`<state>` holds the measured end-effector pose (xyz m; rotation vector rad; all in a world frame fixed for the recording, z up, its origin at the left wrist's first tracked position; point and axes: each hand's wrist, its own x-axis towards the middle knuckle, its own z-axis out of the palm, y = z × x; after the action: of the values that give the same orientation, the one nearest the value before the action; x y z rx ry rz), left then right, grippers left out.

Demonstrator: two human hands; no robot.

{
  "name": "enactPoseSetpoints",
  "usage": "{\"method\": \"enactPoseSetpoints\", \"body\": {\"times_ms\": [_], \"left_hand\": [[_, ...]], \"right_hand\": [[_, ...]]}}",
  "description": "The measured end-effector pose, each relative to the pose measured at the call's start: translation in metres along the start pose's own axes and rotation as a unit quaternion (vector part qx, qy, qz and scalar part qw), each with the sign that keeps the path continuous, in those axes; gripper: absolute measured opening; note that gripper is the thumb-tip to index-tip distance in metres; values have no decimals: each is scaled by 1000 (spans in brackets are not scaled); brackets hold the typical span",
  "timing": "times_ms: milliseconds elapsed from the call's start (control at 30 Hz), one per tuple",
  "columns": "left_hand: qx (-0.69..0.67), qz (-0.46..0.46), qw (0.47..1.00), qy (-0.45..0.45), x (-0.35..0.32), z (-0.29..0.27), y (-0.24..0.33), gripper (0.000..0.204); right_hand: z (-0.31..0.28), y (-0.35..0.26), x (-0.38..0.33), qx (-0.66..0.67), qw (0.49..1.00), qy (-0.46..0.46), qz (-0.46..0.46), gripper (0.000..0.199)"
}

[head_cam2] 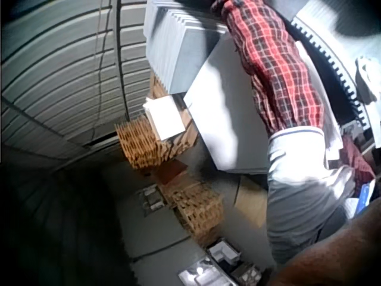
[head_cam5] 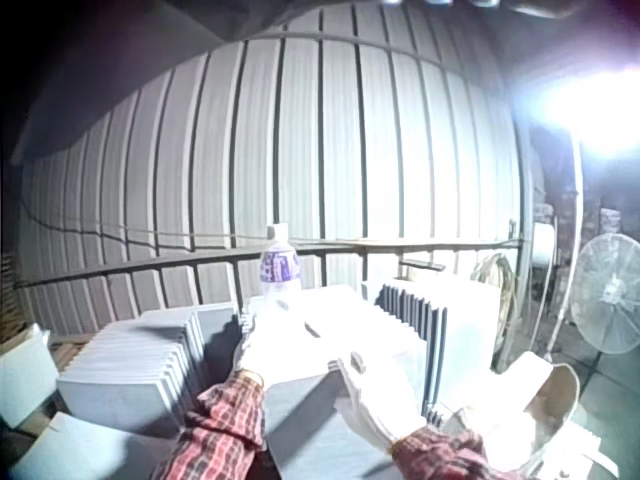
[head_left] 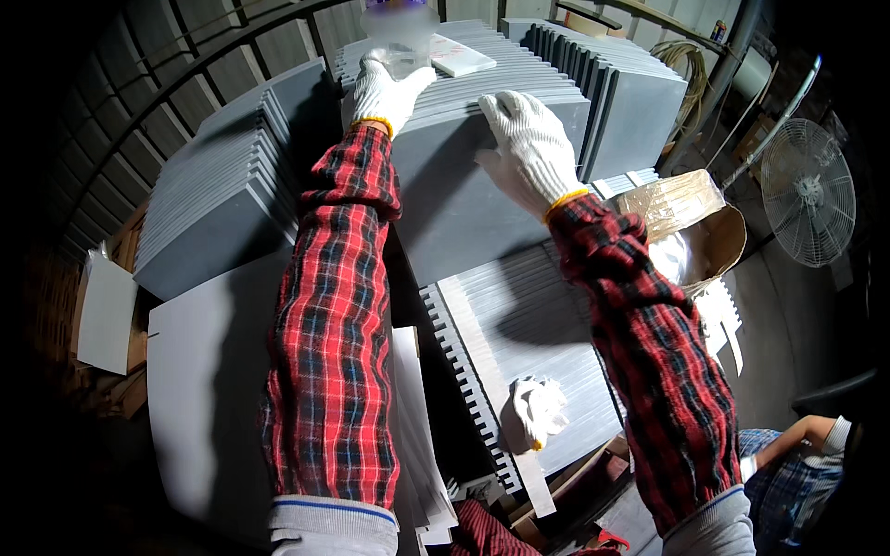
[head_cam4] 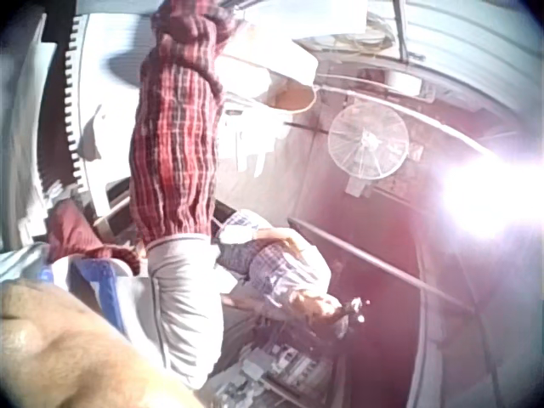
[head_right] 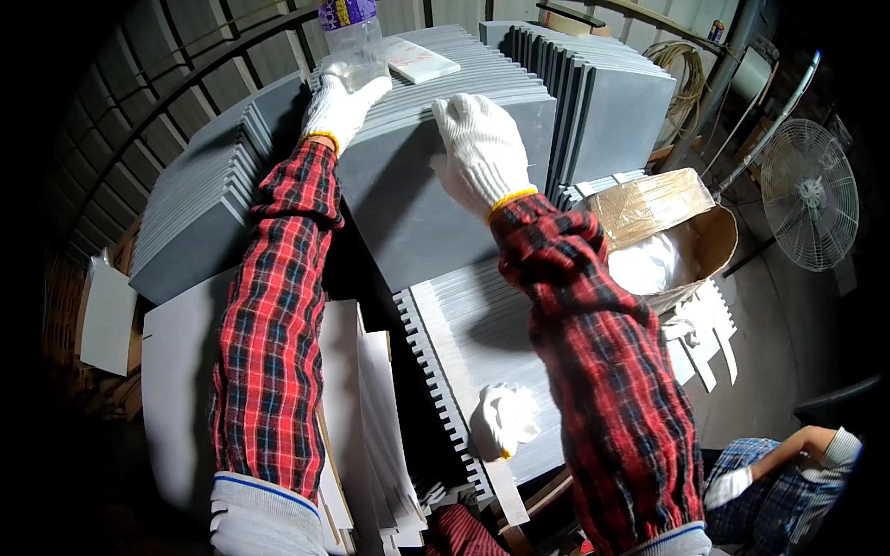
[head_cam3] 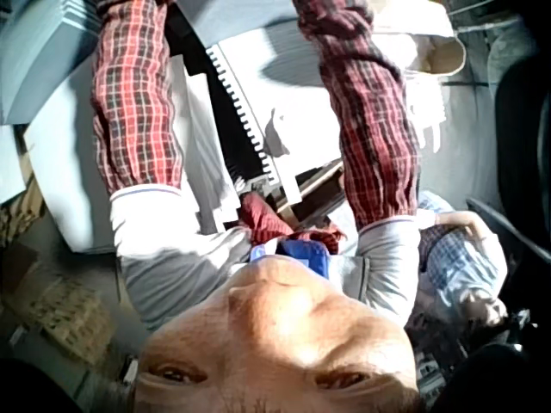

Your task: The person wraps flat gray panels with protective plastic film and secures them with red tape. They handle the panels one at a time, aligning the film and smoothing it before taping the edges. The wrapped panels are then stacked on a wooden pallet.

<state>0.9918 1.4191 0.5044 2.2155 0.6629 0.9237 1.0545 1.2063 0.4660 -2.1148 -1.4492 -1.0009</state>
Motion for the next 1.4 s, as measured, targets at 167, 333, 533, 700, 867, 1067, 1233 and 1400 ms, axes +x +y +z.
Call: {"method": "enactPoseSetpoints", "body": {"times_ms": [167, 333, 533, 700, 867, 1067, 1233, 1400], "left_hand": [[-5, -11, 999, -31, 5, -4, -11, 94], [11, -31, 999, -8, 13, -3, -25, 94], [-22, -12, 999, -21, 15, 0, -26, 94], [-19, 1, 999, -51, 17, 2, -24, 100], [-90, 3, 991, -102, 20, -1, -35, 101], [-128, -1, 989, -77, 38, 6, -49, 96], [-268, 94, 957, 53, 24, -48, -93, 75], [-32, 164, 986, -13, -89, -69, -66, 43]], "right_hand": [[14, -4, -8, 41, 999, 7, 28, 66], [16, -9, -6, 42, 998, 13, 43, 56], [11, -11, -5, -2, 999, 18, 41, 43], [6, -6, -9, -16, 997, -36, 63, 58], [-15, -12, -33, -2, 999, 0, 44, 59], [-35, -4, -50, -31, 1000, -4, -4, 54], [-29, -7, -30, -41, 999, 20, -9, 29], [-49, 11, -33, 56, 998, 8, -13, 17]]}}
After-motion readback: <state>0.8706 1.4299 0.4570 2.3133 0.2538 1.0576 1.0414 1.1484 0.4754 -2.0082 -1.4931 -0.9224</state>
